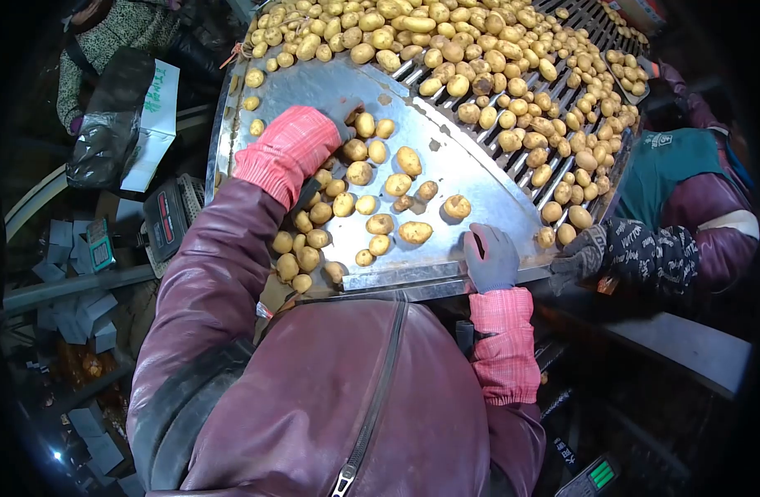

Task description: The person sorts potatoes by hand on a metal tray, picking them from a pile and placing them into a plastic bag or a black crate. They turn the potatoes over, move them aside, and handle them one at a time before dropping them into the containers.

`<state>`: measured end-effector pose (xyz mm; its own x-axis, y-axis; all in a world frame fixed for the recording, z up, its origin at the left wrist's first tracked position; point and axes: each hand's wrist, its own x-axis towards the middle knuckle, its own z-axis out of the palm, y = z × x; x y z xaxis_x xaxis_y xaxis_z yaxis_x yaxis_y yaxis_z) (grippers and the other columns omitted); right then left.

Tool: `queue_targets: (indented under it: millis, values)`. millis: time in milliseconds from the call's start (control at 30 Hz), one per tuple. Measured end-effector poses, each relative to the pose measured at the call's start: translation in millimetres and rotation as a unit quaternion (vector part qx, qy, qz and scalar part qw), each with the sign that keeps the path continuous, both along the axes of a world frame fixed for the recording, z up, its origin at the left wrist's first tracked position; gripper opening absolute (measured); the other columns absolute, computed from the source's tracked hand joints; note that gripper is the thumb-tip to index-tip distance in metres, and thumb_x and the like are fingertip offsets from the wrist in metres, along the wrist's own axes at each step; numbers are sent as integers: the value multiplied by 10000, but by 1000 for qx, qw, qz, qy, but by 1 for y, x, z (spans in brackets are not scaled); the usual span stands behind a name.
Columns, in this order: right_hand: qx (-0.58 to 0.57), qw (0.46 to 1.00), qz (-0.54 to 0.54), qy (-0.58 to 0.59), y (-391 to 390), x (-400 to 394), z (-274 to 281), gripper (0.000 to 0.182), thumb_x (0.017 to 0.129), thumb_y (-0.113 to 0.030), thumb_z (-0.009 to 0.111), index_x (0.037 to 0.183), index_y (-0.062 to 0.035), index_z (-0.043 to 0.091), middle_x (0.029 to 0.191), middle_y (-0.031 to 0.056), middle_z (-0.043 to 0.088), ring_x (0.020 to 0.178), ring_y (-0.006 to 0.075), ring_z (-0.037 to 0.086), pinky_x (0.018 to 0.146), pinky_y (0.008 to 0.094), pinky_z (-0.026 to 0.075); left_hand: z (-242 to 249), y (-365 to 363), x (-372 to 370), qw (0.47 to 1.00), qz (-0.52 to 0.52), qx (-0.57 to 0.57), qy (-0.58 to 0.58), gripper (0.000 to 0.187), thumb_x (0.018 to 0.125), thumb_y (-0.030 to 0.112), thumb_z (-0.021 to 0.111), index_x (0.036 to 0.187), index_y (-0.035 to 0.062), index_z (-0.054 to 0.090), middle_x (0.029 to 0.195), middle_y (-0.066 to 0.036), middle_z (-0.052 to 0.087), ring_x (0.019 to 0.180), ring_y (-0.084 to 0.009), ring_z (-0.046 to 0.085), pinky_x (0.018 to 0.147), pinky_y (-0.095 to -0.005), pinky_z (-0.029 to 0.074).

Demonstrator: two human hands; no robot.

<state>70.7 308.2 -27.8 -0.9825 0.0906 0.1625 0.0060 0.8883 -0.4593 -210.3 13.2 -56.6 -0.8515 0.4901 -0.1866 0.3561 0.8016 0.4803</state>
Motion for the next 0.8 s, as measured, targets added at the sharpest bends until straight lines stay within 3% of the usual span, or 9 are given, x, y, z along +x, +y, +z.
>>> queue_targets:
  millis: [133,167,200,333,400,433,567,733,800]
  values:
    - [-10,1000,4,-4,1,1,0,212,846,-195,644,1019,-75,671,981,114,666,937,317,620,838,406,490,-7,-6,-6,996,3,19,-84,426,762,158,687,1169,163,563,962,-102,641,866,-260,626,756,-363,506]
    - [-14,1000,8,-4,2,1,1,223,845,-196,645,1031,-75,670,992,116,664,939,317,620,840,406,490,-50,-16,-11,987,61,130,-68,367,762,147,679,1117,120,591,839,-78,633,779,-172,596,689,-307,491]
    - [-42,999,16,-13,5,1,0,259,843,-206,646,1068,-77,656,1034,123,651,940,317,621,842,410,490,-38,-27,-2,962,87,231,-119,363,763,149,675,1113,108,589,843,-82,631,762,-167,594,667,-299,487]
    - [-48,995,69,-51,21,-14,7,450,841,-264,641,1245,-88,554,1161,149,592,940,324,624,835,421,493,68,-59,103,760,262,543,-241,320,802,183,640,1098,78,577,891,-98,625,711,-180,583,586,-287,474]
    - [-15,990,102,-92,21,-33,18,531,845,-290,626,1320,-99,484,1180,160,568,935,337,624,824,430,498,63,-77,129,619,223,696,-286,252,841,150,540,1082,81,567,896,-93,611,715,-197,619,547,-283,516]
    - [-6,985,120,-125,18,-47,24,555,849,-297,616,1342,-105,451,1178,164,561,932,345,624,817,437,502,66,-81,143,608,269,689,-287,210,870,184,521,1052,90,569,977,-96,620,714,-210,626,550,-264,518]
    - [152,954,200,-166,-23,-72,18,573,856,-299,582,1366,-119,391,1137,179,556,912,374,629,787,462,515,64,-79,187,611,380,651,-243,198,908,264,572,1021,101,572,842,-72,625,704,-196,626,563,-263,508]
    - [76,916,320,-230,-82,-75,17,497,867,-295,568,1325,-149,439,1104,194,583,920,384,634,771,487,514,44,-92,231,579,372,675,-268,258,893,167,582,1114,38,546,825,-88,602,694,-202,610,547,-288,494]
    - [-55,896,393,-202,-88,-74,16,431,877,-290,570,1282,-166,493,1057,184,611,916,383,634,772,482,513,20,-89,238,539,346,720,-267,261,884,135,580,1120,31,541,830,-95,603,690,-207,610,549,-290,496]
